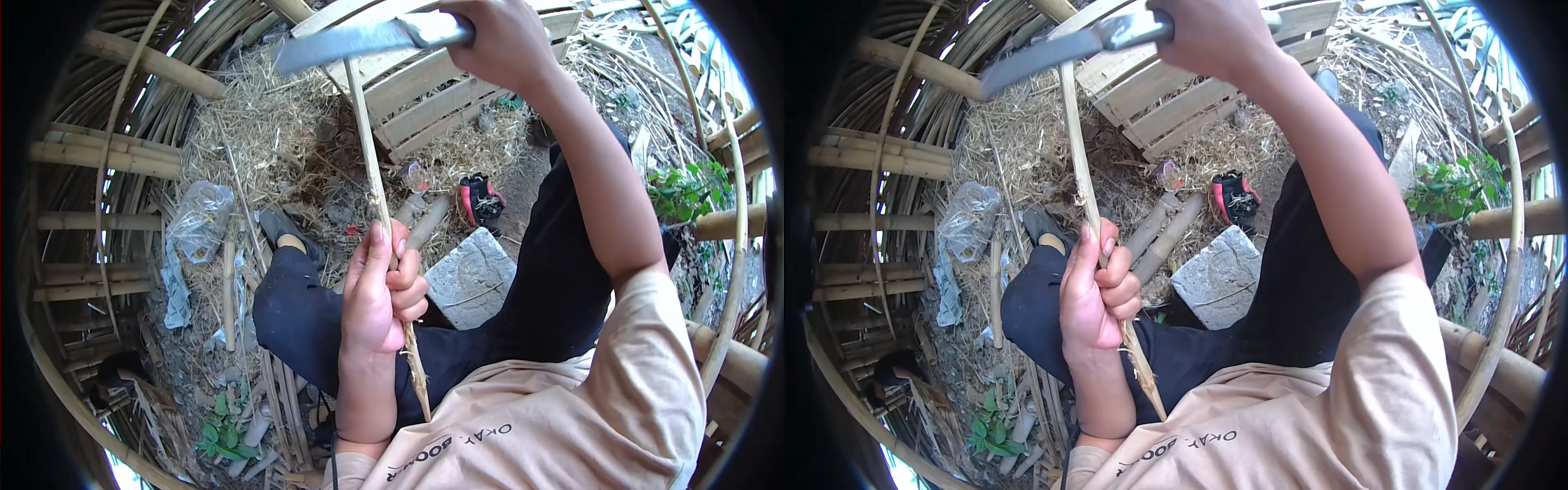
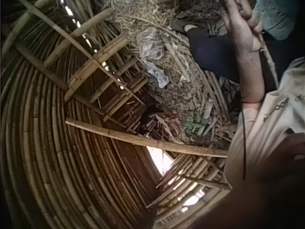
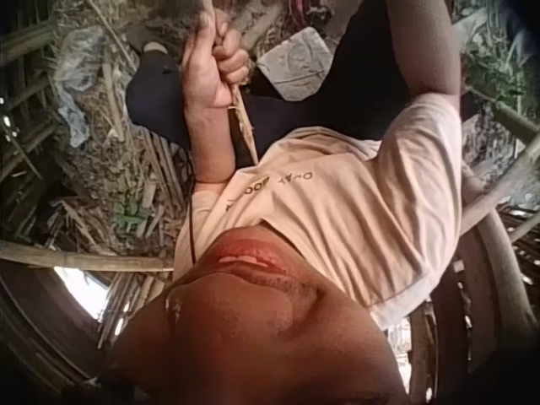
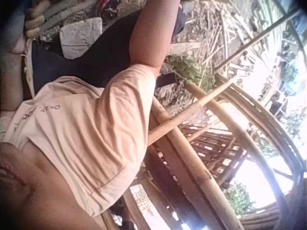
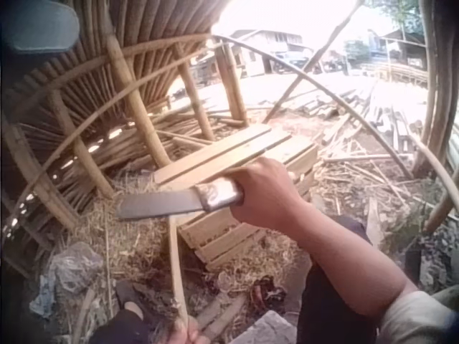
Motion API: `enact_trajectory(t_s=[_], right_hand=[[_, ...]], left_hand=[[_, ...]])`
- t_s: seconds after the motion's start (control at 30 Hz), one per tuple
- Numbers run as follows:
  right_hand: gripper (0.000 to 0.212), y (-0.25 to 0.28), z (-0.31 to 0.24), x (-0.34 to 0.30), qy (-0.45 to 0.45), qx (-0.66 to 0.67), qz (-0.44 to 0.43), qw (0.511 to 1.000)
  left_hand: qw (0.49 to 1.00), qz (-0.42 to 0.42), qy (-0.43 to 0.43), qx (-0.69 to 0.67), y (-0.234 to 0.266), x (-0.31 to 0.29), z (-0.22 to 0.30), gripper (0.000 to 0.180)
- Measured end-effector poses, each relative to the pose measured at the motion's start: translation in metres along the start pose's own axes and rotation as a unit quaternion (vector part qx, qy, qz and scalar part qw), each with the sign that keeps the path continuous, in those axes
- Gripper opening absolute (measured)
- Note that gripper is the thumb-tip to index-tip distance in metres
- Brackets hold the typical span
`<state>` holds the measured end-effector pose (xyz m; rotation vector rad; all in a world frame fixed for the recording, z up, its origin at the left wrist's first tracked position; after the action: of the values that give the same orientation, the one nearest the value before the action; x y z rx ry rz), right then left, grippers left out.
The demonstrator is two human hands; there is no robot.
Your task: The person shaves a bamboo stick with a knife.
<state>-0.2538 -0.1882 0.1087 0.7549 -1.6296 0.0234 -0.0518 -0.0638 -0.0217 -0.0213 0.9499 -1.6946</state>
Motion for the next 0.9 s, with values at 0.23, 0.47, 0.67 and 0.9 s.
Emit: enact_trajectory(t_s=[0.23, 0.47, 0.67, 0.9], right_hand=[[0.008, -0.018, 0.016, -0.008, -0.050, -0.087, -0.110, 0.989], [0.012, -0.014, 0.030, -0.007, -0.147, -0.100, -0.084, 0.981], [0.011, -0.010, -0.015, -0.011, -0.007, 0.045, -0.097, 0.994], [0.010, -0.006, -0.022, -0.006, 0.042, 0.055, -0.049, 0.996]], left_hand=[[1.000, 0.026, -0.001, 0.017, 0.001, 0.004, -0.003, 0.029], [1.000, 0.024, -0.008, 0.016, -0.001, 0.001, -0.001, 0.030], [0.999, 0.023, -0.019, 0.021, 0.003, -0.001, 0.003, 0.029], [0.999, 0.023, -0.028, 0.028, 0.002, -0.002, 0.002, 0.029]])
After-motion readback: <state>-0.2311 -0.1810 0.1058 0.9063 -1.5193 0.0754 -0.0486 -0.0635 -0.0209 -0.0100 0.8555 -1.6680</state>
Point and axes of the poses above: each hand's wrist, its own x-axis towards the middle knuckle, its own y-axis out of the back of the hand, z = x × y, the point moved 9 cm from there along x, towards the middle knuckle, and after that the axes turned 14 degrees about z, right-handed, at the moved point
